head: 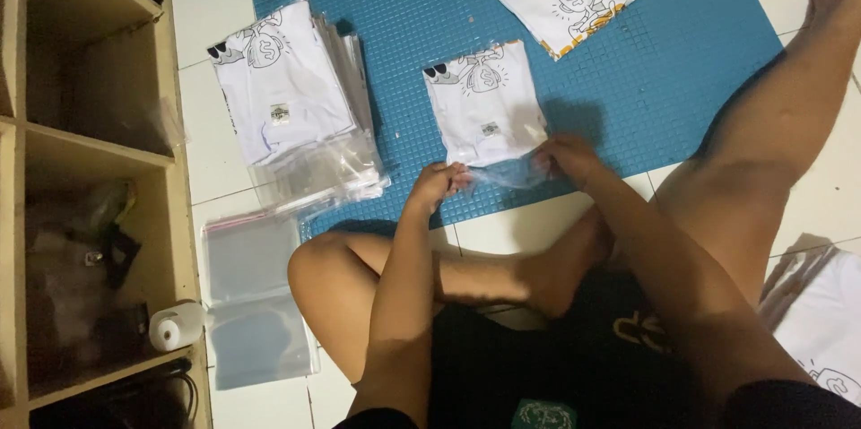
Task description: Folding t-shirts and placing them into clear plastic bags.
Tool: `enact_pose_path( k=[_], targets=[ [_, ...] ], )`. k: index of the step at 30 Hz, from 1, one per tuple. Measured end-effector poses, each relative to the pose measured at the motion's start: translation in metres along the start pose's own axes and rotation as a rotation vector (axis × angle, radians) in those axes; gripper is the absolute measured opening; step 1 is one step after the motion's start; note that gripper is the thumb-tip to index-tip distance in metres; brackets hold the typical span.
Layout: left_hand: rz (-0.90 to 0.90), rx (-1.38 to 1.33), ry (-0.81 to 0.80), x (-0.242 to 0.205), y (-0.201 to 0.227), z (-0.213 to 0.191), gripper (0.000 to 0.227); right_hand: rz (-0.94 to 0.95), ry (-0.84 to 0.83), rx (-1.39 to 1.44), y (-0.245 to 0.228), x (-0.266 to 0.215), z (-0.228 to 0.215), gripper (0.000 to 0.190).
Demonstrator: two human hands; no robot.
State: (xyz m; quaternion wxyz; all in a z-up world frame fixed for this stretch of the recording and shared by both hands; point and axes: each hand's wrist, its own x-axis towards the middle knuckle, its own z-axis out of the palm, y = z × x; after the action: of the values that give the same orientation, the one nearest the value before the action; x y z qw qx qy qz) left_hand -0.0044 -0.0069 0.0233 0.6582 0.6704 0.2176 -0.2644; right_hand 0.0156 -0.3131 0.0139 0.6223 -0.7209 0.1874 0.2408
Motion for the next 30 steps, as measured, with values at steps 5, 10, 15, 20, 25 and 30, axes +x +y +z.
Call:
enact_pose_path(
  k=[5, 10, 15, 20, 25, 30],
  targets=[
    [-0.049, 0.051, 0.028, 0.010, -0.002, -0.007, 0.060, 0.055, -0.047, -0.036, -0.028, -0.022, -0.004, 0.059],
    [-0.034, 0.160, 0.004, 0.018, -0.011, -0.010, 0.054, 0.018, -0.013, -0.303, -0.009, -0.002, -0.009, 0.051],
    [-0.091, 0.195, -0.071, 0.002, -0.001, -0.007, 0.063, 0.062, -0.092, -0.266, 0.009, 0.018, -0.024, 0.050],
    [0.017, 0.093, -0.056, 0.002, 0.007, -0.008, 0.059, 0.066, -0.066, -0.219, -0.009, 0.016, -0.033, 0.043],
    [0.250, -0.105, 0.015, -0.043, 0.081, -0.001, 0.082, -0.165, -0.042, 0.237, -0.084, -0.028, -0.036, 0.073],
    [0.483, -0.152, 0.097, -0.060, 0.166, -0.001, 0.083, -0.392, -0.011, 0.210, -0.185, -0.057, -0.042, 0.068]
  ],
)
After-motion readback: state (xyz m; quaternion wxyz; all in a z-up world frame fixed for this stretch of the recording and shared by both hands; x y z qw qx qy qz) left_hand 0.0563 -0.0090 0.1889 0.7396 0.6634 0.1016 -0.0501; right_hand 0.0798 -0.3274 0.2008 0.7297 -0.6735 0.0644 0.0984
